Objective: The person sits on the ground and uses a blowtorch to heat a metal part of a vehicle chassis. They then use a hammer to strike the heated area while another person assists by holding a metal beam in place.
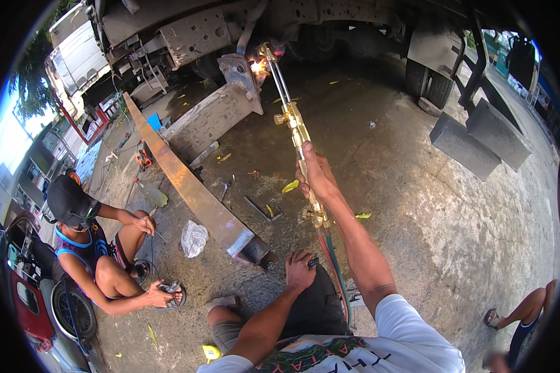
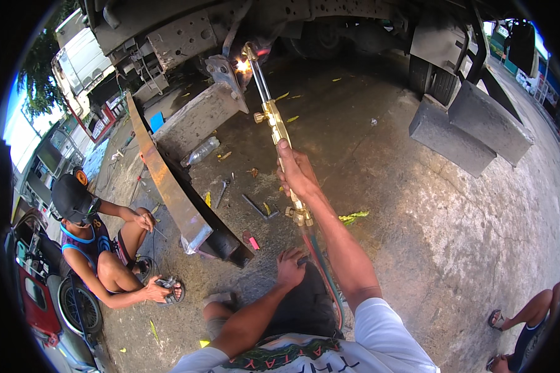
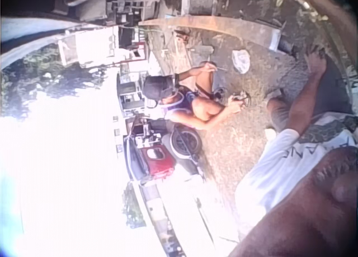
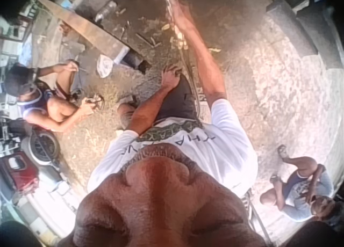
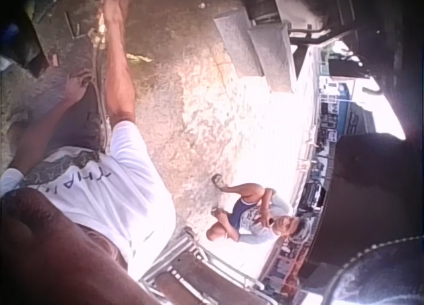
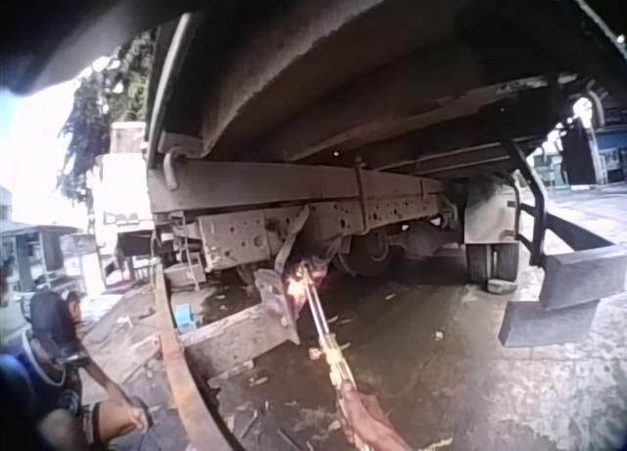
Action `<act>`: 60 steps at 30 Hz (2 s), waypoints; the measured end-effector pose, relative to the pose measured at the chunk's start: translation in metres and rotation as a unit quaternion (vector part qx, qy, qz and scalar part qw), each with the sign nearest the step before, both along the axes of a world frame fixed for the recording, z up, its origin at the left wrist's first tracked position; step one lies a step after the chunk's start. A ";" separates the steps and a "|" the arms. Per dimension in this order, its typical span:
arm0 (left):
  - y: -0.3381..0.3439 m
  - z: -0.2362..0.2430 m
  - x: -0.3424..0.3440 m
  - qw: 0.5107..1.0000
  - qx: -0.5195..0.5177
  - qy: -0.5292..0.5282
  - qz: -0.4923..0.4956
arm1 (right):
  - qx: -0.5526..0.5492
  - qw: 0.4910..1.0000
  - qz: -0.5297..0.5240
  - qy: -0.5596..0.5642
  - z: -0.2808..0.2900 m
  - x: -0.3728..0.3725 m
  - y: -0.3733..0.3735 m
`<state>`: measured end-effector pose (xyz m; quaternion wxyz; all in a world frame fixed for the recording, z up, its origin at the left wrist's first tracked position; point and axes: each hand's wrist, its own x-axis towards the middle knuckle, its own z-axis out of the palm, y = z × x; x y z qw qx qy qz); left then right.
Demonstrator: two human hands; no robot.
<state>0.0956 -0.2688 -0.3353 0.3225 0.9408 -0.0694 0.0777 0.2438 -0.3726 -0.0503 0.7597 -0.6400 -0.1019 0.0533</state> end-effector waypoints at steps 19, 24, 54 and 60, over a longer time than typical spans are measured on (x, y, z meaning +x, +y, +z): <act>0.001 0.005 -0.003 1.000 -0.003 0.010 -0.003 | -0.021 1.000 -0.004 -0.011 0.000 -0.001 0.000; 0.000 0.006 -0.002 1.000 0.006 0.025 -0.004 | -0.019 1.000 -0.003 -0.003 -0.004 -0.001 0.000; -0.002 0.005 -0.002 1.000 -0.011 0.001 0.002 | -0.026 1.000 -0.003 -0.013 -0.003 -0.001 -0.001; 0.002 0.000 0.000 1.000 0.006 0.021 -0.009 | -0.028 1.000 0.002 -0.009 -0.005 -0.002 -0.001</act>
